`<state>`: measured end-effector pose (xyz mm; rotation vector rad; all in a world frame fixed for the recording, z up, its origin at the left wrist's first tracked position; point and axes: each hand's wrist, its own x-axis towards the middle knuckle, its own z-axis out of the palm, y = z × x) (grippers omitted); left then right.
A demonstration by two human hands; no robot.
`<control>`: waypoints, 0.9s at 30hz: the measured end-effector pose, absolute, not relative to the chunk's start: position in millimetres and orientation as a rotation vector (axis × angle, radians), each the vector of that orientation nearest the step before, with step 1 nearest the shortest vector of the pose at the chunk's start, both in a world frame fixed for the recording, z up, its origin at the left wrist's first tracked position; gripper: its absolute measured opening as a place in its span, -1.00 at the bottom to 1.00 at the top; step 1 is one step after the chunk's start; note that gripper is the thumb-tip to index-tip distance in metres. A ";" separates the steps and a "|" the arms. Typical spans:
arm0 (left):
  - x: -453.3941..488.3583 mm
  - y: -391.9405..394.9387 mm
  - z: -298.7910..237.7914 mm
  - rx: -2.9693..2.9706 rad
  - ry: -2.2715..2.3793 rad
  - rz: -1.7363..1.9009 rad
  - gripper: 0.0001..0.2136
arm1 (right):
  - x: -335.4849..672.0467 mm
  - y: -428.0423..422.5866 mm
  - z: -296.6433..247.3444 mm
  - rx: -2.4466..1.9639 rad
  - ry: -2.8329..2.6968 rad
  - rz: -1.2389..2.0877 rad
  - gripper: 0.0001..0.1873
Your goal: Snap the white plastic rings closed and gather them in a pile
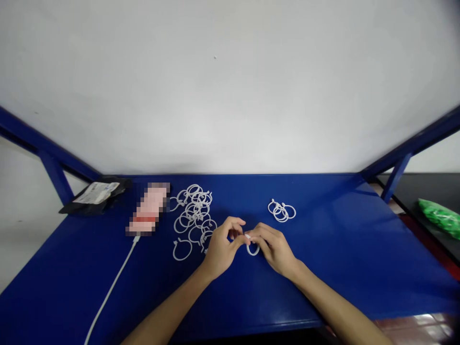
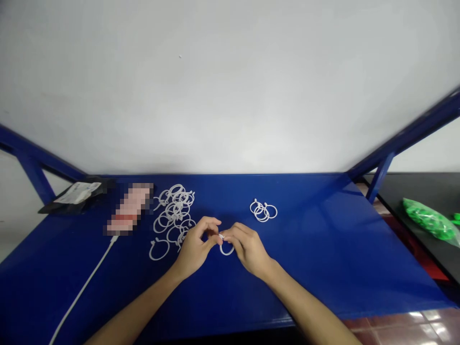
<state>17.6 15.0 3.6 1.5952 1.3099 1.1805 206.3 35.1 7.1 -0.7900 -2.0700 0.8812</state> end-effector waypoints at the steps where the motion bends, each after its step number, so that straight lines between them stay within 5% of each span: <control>1: 17.9 14.7 2.7 1.594 1.327 1.172 -0.84 | 207.0 34.6 5.9 -0.780 -2.083 0.875 -0.75; 10: 6.5 20.8 7.8 2.002 1.414 1.167 -0.86 | 208.4 35.3 11.3 -0.747 -2.210 0.780 -0.78; 18: -41.9 37.1 14.9 2.355 2.364 0.759 -0.84 | 243.9 70.2 9.2 -1.344 -1.949 0.249 -0.67; 27: -31.7 30.4 21.8 2.575 2.170 0.856 -0.87 | 267.2 83.5 10.0 -1.585 -1.896 -0.050 -0.54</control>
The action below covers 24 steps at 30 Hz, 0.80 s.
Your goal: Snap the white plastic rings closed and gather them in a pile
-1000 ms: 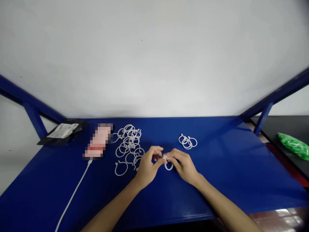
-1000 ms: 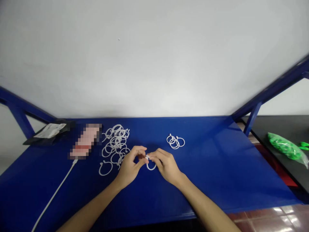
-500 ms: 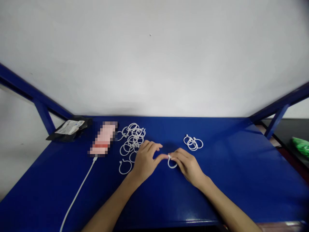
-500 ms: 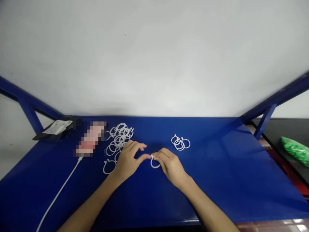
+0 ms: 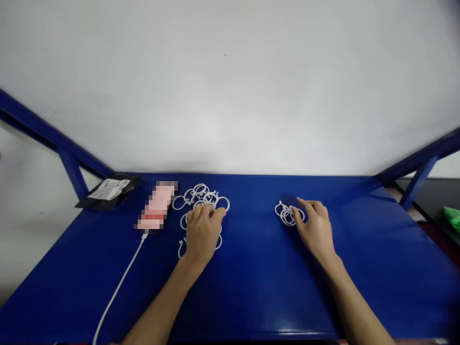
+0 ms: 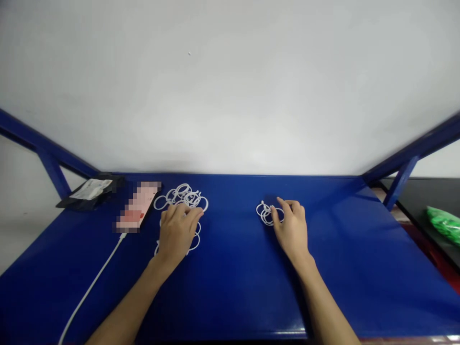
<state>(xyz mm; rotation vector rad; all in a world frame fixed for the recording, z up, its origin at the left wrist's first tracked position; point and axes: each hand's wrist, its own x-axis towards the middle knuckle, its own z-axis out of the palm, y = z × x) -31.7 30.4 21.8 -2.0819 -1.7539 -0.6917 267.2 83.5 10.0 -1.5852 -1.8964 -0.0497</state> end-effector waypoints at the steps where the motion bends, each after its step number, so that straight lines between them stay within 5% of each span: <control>1: -27.2 28.3 21.7 -2.140 -1.684 -0.733 -0.86 | 263.2 80.9 12.7 -1.548 -1.885 -0.029 -0.57; 9: 3.3 14.9 13.5 -2.735 -1.200 -0.929 -0.88 | 217.6 47.5 20.8 -1.226 -1.989 0.932 -0.64; 24: 11.1 16.6 8.2 -2.787 -2.128 -1.832 -0.89 | 206.3 36.0 10.5 -0.978 -2.036 1.109 -0.78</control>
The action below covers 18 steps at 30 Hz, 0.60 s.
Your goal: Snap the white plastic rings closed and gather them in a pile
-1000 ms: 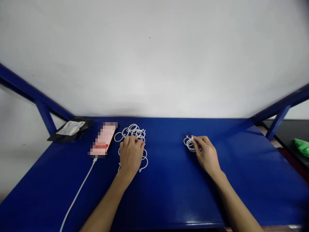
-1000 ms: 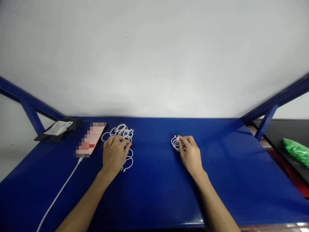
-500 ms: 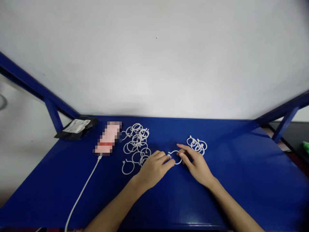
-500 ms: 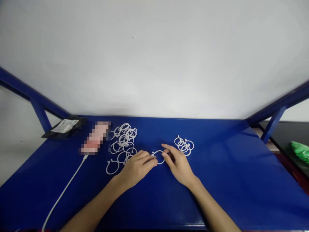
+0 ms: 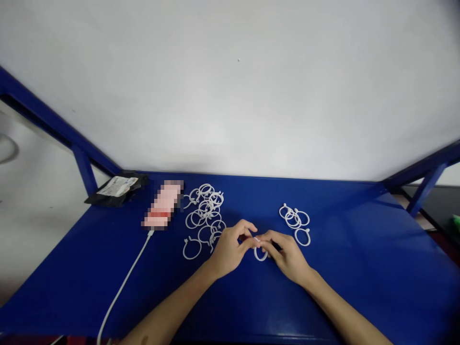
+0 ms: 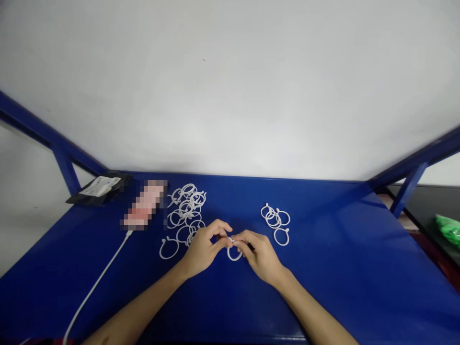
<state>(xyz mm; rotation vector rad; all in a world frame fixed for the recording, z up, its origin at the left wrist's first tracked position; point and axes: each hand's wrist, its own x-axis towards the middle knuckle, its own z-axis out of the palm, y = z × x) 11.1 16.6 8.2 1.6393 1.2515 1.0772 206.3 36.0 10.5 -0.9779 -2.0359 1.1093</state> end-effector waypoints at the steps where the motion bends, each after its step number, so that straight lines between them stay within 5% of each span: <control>1: 11.2 16.5 9.0 1.646 1.269 1.074 -0.92 | 207.2 35.3 10.3 -0.959 -2.038 1.129 -0.78; 11: 1.9 22.6 8.1 2.045 1.477 1.108 -0.88 | 203.7 33.0 11.4 -0.897 -2.141 0.928 -0.82; 18: -42.5 44.2 9.8 2.314 2.272 0.930 -0.78 | 234.1 62.0 11.8 -1.169 -2.029 0.355 -0.82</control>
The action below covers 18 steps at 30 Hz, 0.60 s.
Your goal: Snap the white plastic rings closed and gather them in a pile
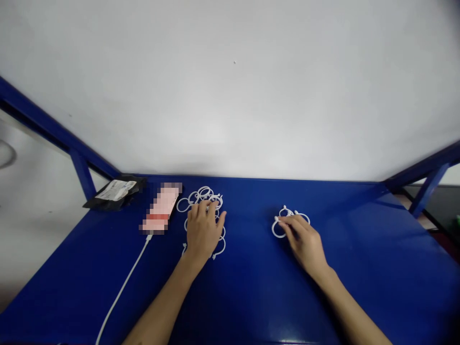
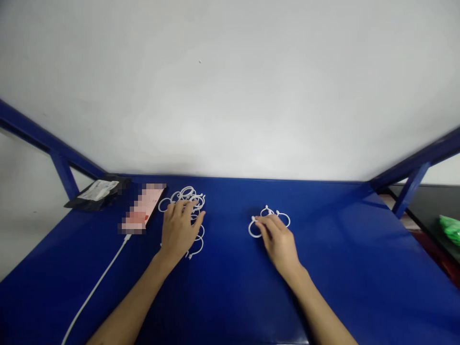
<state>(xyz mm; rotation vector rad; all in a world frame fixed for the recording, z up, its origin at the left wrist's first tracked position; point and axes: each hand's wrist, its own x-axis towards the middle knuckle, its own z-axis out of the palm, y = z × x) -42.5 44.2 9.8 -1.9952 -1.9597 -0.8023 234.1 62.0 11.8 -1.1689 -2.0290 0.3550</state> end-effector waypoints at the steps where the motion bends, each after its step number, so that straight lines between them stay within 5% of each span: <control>1: -46.9 45.9 9.3 -1.960 -1.984 -0.730 -0.76 | 241.5 66.7 11.2 -1.220 -2.023 0.290 -0.80; 11: -50.1 46.9 9.9 -1.951 -1.863 -0.730 -0.91 | 263.7 81.0 12.7 -1.481 -2.000 -0.140 -0.69; 18: -24.3 31.7 15.6 -2.394 -1.393 -1.027 -0.83 | 229.6 55.9 16.4 -1.184 -2.071 0.409 -0.68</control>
